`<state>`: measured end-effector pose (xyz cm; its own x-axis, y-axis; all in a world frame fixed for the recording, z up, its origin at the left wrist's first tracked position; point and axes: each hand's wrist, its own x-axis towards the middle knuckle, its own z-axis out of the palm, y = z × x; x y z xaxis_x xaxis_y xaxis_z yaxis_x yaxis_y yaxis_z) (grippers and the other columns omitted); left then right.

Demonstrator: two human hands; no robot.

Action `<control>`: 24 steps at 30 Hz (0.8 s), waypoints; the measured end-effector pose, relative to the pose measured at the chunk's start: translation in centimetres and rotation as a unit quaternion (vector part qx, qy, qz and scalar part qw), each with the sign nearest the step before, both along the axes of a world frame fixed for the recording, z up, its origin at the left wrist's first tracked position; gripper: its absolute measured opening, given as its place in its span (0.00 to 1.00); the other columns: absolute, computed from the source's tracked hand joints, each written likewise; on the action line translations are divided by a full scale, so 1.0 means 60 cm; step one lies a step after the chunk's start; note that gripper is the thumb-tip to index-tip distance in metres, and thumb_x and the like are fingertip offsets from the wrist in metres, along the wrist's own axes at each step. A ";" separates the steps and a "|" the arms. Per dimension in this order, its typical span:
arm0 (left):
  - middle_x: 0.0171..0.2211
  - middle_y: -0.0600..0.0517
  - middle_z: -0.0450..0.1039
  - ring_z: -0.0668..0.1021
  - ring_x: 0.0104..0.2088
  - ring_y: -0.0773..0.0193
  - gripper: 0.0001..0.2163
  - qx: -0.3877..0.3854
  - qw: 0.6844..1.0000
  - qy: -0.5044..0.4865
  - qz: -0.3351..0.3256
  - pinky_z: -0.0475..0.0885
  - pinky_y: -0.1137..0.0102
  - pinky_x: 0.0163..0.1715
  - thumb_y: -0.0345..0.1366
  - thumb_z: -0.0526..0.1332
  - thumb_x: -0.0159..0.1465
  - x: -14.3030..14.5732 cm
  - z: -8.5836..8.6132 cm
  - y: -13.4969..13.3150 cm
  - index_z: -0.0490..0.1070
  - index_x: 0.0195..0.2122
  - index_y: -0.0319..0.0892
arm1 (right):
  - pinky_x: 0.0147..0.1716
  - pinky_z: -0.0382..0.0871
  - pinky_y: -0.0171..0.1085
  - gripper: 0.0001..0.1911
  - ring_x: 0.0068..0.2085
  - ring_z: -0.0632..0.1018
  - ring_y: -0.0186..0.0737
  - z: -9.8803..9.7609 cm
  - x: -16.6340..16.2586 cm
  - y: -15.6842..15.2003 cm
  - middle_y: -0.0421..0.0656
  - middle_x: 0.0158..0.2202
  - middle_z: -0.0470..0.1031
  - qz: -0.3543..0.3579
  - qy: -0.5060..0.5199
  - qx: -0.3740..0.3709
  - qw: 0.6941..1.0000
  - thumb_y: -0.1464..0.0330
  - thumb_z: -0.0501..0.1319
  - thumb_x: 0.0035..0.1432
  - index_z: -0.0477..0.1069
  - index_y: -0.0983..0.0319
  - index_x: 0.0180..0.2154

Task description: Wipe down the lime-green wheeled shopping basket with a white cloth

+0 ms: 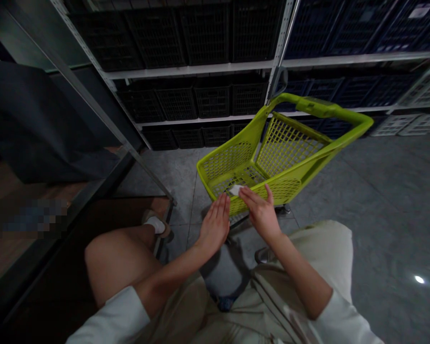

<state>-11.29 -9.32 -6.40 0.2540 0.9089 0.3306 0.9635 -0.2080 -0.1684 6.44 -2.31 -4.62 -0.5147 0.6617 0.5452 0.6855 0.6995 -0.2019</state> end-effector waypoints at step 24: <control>0.70 0.33 0.54 0.56 0.71 0.54 0.30 -0.001 1.000 -0.021 -0.003 0.59 0.60 0.68 0.27 0.51 0.67 0.003 -0.004 -0.001 0.48 0.70 0.25 | 0.67 0.43 0.59 0.31 0.59 0.76 0.46 0.000 0.024 0.045 0.48 0.57 0.77 -0.120 0.023 0.016 0.992 0.80 0.51 0.55 0.70 0.56 0.58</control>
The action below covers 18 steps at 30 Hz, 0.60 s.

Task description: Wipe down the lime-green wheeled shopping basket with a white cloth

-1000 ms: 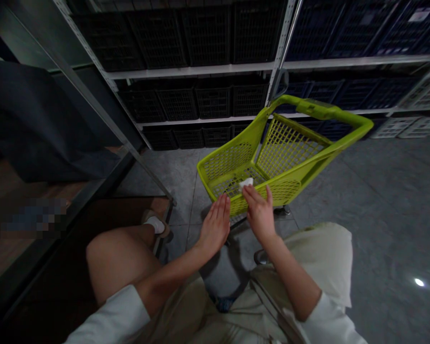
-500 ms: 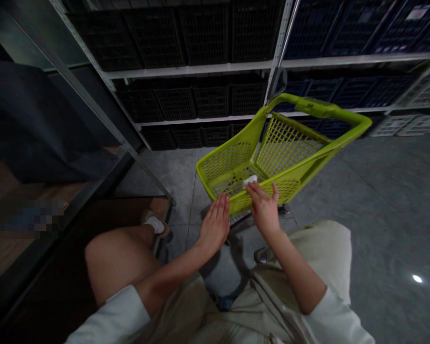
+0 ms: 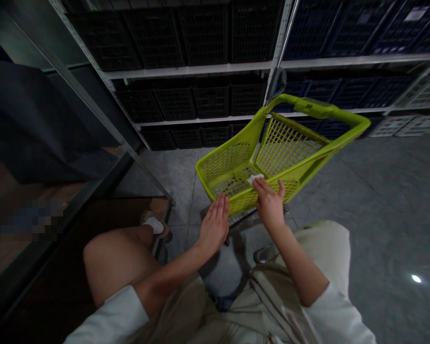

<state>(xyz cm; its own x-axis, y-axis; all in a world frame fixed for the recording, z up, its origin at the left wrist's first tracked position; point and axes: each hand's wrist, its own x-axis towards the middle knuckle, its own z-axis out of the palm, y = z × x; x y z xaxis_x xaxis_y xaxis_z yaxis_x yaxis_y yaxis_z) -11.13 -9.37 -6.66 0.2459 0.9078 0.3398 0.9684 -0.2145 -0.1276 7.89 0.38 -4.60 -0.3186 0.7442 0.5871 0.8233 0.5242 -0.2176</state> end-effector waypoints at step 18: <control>0.70 0.33 0.53 0.56 0.71 0.54 0.29 -0.007 1.000 0.008 0.005 0.58 0.61 0.69 0.27 0.51 0.67 0.001 0.001 0.000 0.50 0.69 0.25 | 0.64 0.47 0.52 0.36 0.62 0.73 0.44 -0.004 -0.040 -0.049 0.48 0.60 0.74 0.074 -0.022 0.001 0.997 0.82 0.50 0.53 0.64 0.56 0.62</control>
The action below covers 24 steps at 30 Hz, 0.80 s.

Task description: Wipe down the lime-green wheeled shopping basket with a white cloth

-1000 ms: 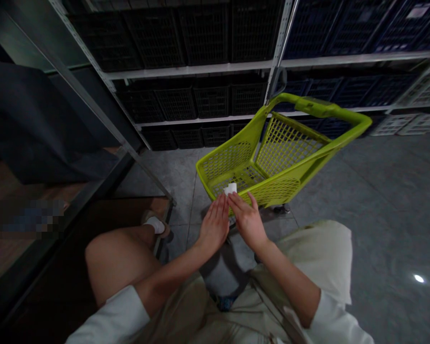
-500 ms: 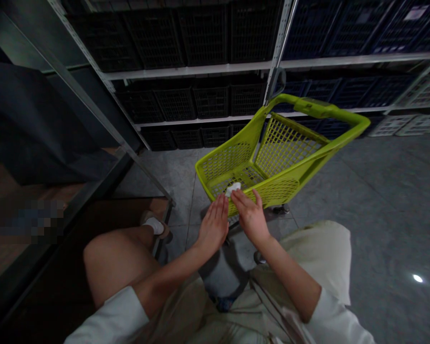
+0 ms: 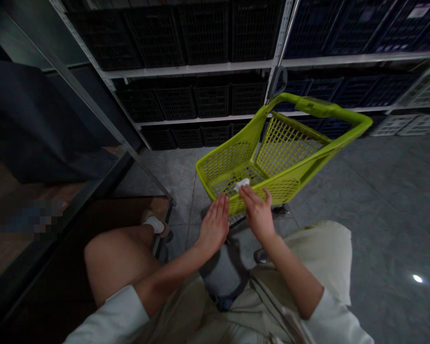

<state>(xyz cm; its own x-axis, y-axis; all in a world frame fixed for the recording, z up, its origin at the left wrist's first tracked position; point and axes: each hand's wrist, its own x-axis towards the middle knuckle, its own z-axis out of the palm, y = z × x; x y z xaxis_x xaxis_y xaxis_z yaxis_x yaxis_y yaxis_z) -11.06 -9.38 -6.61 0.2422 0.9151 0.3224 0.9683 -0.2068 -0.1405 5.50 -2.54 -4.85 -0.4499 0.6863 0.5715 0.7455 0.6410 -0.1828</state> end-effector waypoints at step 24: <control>0.69 0.33 0.55 0.61 0.69 0.52 0.28 0.018 0.999 0.028 -0.008 0.61 0.62 0.68 0.27 0.51 0.68 -0.005 0.000 0.002 0.52 0.68 0.24 | 0.60 0.50 0.51 0.34 0.60 0.74 0.43 0.010 0.051 0.030 0.47 0.60 0.74 -0.012 0.001 -0.008 1.000 0.82 0.50 0.54 0.68 0.56 0.59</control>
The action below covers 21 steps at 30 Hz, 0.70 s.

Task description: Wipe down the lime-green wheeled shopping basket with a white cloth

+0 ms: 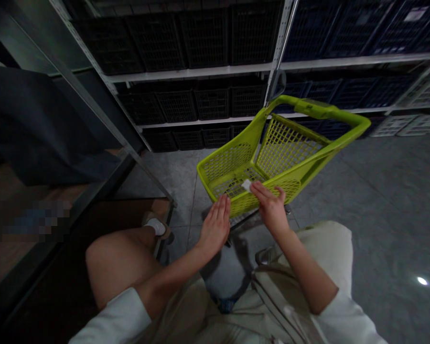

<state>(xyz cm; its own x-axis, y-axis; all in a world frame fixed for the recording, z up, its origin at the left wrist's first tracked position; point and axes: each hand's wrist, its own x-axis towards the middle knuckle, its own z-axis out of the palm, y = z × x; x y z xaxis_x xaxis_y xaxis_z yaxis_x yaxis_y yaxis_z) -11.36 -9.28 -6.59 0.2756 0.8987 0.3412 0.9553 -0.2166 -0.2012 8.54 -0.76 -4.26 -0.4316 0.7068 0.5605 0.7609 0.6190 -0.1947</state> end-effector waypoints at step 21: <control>0.69 0.33 0.55 0.60 0.70 0.53 0.27 0.005 1.000 0.003 0.006 0.61 0.62 0.67 0.26 0.50 0.68 0.005 -0.001 0.000 0.52 0.68 0.24 | 0.59 0.54 0.51 0.32 0.60 0.75 0.45 -0.006 0.002 0.008 0.49 0.60 0.74 -0.077 0.018 0.019 0.997 0.82 0.50 0.55 0.69 0.58 0.59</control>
<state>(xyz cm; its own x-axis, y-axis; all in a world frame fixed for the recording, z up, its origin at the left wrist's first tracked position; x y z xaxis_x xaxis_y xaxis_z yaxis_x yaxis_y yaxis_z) -11.06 -9.29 -6.66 0.2661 0.8988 0.3484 0.9569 -0.2027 -0.2079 8.69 -0.26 -4.65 -0.2989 0.7411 0.6011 0.8398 0.5035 -0.2031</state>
